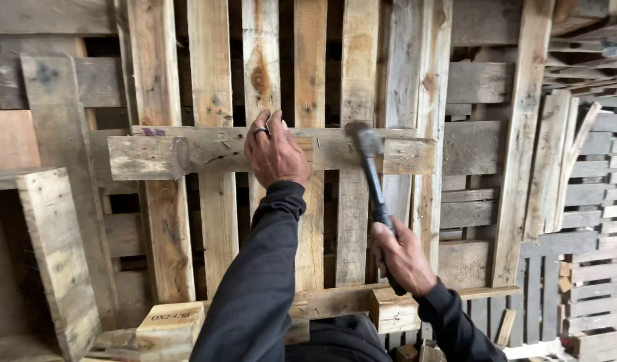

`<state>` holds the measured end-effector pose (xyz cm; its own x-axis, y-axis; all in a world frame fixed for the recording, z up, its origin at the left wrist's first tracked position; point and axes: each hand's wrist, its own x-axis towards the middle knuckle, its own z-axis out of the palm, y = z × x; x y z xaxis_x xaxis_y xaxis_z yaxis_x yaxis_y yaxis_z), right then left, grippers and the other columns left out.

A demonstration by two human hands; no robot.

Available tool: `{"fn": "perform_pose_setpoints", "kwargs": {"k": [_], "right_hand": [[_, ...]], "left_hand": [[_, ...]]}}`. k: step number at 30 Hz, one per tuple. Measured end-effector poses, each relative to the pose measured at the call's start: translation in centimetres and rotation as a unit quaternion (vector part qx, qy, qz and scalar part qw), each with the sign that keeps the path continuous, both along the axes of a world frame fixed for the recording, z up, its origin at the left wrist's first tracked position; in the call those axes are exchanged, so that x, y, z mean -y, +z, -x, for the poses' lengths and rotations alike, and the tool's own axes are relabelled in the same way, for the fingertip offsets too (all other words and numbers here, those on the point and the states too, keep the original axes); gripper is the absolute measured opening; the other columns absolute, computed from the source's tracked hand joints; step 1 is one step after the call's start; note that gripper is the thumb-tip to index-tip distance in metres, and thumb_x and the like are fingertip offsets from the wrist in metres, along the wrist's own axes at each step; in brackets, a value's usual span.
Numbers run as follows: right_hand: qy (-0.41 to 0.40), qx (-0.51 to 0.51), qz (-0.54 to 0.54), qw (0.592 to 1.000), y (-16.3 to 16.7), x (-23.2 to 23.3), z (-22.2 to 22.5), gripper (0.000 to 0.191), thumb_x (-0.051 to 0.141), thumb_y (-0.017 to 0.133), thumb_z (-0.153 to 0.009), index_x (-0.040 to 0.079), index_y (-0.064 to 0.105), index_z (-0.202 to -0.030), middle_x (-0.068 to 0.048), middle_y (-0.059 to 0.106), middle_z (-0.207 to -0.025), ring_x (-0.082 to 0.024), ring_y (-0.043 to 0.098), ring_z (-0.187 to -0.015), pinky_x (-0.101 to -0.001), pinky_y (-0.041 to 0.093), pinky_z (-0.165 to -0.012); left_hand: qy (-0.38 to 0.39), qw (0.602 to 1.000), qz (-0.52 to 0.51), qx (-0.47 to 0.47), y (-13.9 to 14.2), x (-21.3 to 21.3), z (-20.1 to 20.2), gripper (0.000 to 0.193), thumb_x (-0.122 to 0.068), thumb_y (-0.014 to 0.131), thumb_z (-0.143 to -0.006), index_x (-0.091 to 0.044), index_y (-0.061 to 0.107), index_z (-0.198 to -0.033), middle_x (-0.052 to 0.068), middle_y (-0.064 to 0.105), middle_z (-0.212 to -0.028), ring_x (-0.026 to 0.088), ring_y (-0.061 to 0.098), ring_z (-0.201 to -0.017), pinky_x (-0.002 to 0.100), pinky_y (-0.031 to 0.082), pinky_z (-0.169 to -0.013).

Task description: The person repairs a wooden pallet, hammering nails into its slats with a claw hammer and pulling out loose nails. They take new wooden boards from a pile, position a board across the pallet, and hammer nails to fasten it in place.

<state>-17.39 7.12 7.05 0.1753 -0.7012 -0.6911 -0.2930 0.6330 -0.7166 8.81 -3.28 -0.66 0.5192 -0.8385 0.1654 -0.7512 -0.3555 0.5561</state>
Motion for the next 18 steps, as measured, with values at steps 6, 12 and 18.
{"fn": "perform_pose_setpoints", "kwargs": {"k": [6,12,18], "right_hand": [[0.154,-0.271,0.219,0.925,4.1,0.2,1.8,0.044,0.046,0.051,-0.098,0.003,0.052,-0.093,-0.004,0.055,-0.055,-0.008,0.052,-0.033,-0.0278,0.046,-0.032],[0.168,-0.065,0.253,0.950,3.8,-7.5,-0.2,0.049,0.049,0.057,-0.098,0.000,0.060,-0.103,-0.001,0.061,-0.058,-0.009,0.055,-0.037,-0.0258,0.053,-0.030],[0.072,-0.066,0.263,0.960,-1.2,-10.2,0.7,0.038,0.041,0.062,-0.099,0.012,0.067,-0.075,0.001,0.065,-0.055,-0.010,0.063,-0.044,-0.0266,0.052,-0.039]], "left_hand": [[-0.010,1.000,0.019,-0.019,-0.3,-0.2,-0.3,0.033,-0.011,0.060,-0.099,-0.010,0.064,-0.131,0.011,0.062,-0.138,0.031,0.057,-0.131,0.049,0.043,-0.113],[-0.038,0.999,0.020,-0.016,0.0,-0.7,-0.5,0.035,-0.012,0.060,-0.096,-0.011,0.064,-0.131,0.009,0.062,-0.136,0.030,0.057,-0.128,0.050,0.043,-0.111],[-0.042,0.999,0.024,-0.012,0.1,-0.8,-0.3,0.031,-0.011,0.057,-0.098,-0.011,0.065,-0.128,0.007,0.062,-0.134,0.030,0.057,-0.127,0.049,0.044,-0.109]]}}
